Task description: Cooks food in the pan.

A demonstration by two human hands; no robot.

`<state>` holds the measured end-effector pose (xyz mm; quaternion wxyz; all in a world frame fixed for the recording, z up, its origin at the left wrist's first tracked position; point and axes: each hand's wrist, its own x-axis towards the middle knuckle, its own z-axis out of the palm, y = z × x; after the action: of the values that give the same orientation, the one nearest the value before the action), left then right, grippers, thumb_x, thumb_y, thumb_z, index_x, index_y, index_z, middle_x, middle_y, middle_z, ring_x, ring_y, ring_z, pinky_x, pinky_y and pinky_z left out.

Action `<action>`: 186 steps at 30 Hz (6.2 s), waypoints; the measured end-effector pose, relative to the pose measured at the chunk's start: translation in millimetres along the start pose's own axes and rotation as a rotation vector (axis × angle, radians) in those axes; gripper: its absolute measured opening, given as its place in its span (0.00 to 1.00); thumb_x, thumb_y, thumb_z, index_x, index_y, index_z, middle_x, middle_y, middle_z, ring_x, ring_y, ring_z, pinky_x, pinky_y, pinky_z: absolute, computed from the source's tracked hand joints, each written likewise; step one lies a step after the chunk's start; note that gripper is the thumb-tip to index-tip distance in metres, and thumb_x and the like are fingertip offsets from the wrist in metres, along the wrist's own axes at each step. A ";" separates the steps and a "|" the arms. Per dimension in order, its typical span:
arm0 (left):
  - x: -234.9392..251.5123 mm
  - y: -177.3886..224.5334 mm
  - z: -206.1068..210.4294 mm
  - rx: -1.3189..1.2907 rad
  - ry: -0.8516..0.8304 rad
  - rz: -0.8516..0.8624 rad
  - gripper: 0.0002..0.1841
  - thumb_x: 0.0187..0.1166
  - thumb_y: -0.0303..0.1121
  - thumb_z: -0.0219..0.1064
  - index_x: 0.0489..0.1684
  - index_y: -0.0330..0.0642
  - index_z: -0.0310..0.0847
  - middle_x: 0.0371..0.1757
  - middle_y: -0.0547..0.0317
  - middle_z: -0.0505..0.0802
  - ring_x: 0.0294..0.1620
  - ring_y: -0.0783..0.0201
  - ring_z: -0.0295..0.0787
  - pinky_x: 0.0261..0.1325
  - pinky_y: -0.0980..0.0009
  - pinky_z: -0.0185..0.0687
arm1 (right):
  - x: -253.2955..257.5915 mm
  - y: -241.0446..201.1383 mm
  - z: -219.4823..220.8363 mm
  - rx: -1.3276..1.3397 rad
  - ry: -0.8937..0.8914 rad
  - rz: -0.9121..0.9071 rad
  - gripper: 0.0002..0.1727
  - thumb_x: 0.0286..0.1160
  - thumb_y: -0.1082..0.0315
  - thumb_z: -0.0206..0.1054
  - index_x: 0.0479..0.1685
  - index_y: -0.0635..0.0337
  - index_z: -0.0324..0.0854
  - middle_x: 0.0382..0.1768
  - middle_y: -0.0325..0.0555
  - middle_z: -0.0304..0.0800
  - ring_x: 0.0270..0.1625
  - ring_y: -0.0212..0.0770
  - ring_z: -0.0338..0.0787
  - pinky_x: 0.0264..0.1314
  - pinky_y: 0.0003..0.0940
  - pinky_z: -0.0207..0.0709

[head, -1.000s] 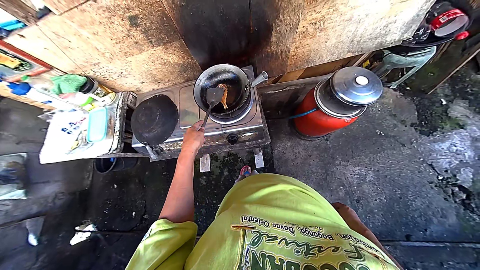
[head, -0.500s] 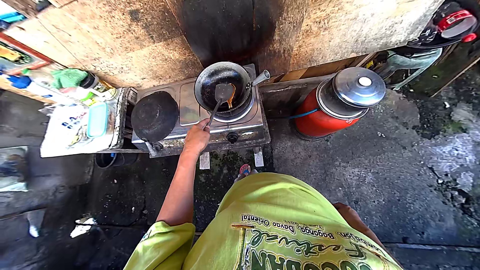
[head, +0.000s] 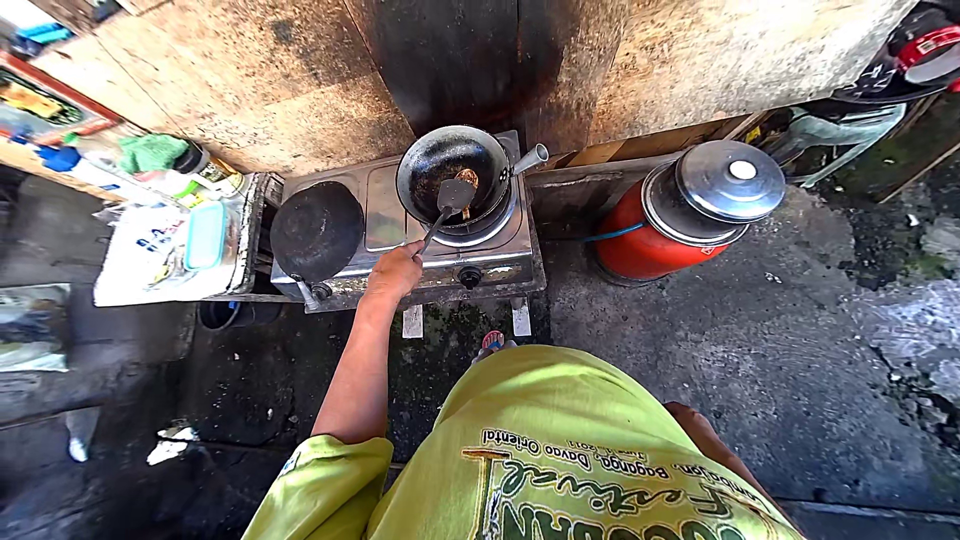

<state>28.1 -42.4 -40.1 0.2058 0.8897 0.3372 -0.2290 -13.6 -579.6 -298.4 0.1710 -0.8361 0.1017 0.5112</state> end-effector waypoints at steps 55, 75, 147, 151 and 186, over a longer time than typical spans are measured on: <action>1.5 -1.3 5.3 0.004 0.010 0.000 0.23 0.95 0.39 0.49 0.88 0.59 0.71 0.69 0.40 0.89 0.61 0.40 0.89 0.63 0.37 0.79 | 7.1 -29.6 -15.8 -0.237 -0.082 -0.070 0.24 0.93 0.54 0.55 0.68 0.64 0.84 0.71 0.66 0.86 0.79 0.63 0.81 0.82 0.64 0.67; 0.1 1.2 4.9 0.009 0.008 -0.001 0.23 0.95 0.39 0.48 0.88 0.60 0.71 0.71 0.42 0.88 0.65 0.40 0.88 0.66 0.37 0.77 | 9.9 -31.8 -17.4 -0.236 -0.086 -0.066 0.25 0.93 0.52 0.55 0.68 0.63 0.84 0.70 0.65 0.86 0.79 0.63 0.81 0.82 0.64 0.68; -1.2 2.1 5.5 -0.024 -0.011 -0.023 0.23 0.96 0.39 0.48 0.88 0.57 0.70 0.58 0.39 0.90 0.41 0.47 0.89 0.49 0.47 0.83 | 12.6 -29.9 -10.1 -0.257 -0.094 -0.073 0.24 0.94 0.55 0.53 0.70 0.63 0.83 0.72 0.66 0.85 0.80 0.64 0.80 0.82 0.64 0.67; -1.1 1.8 5.4 -0.017 -0.010 -0.012 0.23 0.96 0.38 0.49 0.88 0.57 0.70 0.61 0.39 0.90 0.45 0.45 0.89 0.52 0.46 0.82 | 10.4 -31.1 -10.0 -0.237 -0.085 -0.072 0.23 0.93 0.56 0.54 0.68 0.64 0.84 0.70 0.67 0.85 0.79 0.65 0.81 0.81 0.64 0.68; -0.1 3.0 5.1 0.009 -0.006 -0.001 0.24 0.96 0.39 0.48 0.89 0.57 0.69 0.67 0.40 0.89 0.52 0.43 0.90 0.56 0.42 0.82 | 13.9 -27.6 -9.3 -0.239 -0.101 -0.057 0.24 0.93 0.53 0.55 0.70 0.62 0.83 0.71 0.64 0.86 0.79 0.62 0.80 0.82 0.63 0.68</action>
<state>28.8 -47.1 -43.5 0.2026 0.8897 0.3362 -0.2331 9.8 -557.8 -301.8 0.0895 -0.8262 0.0076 0.5562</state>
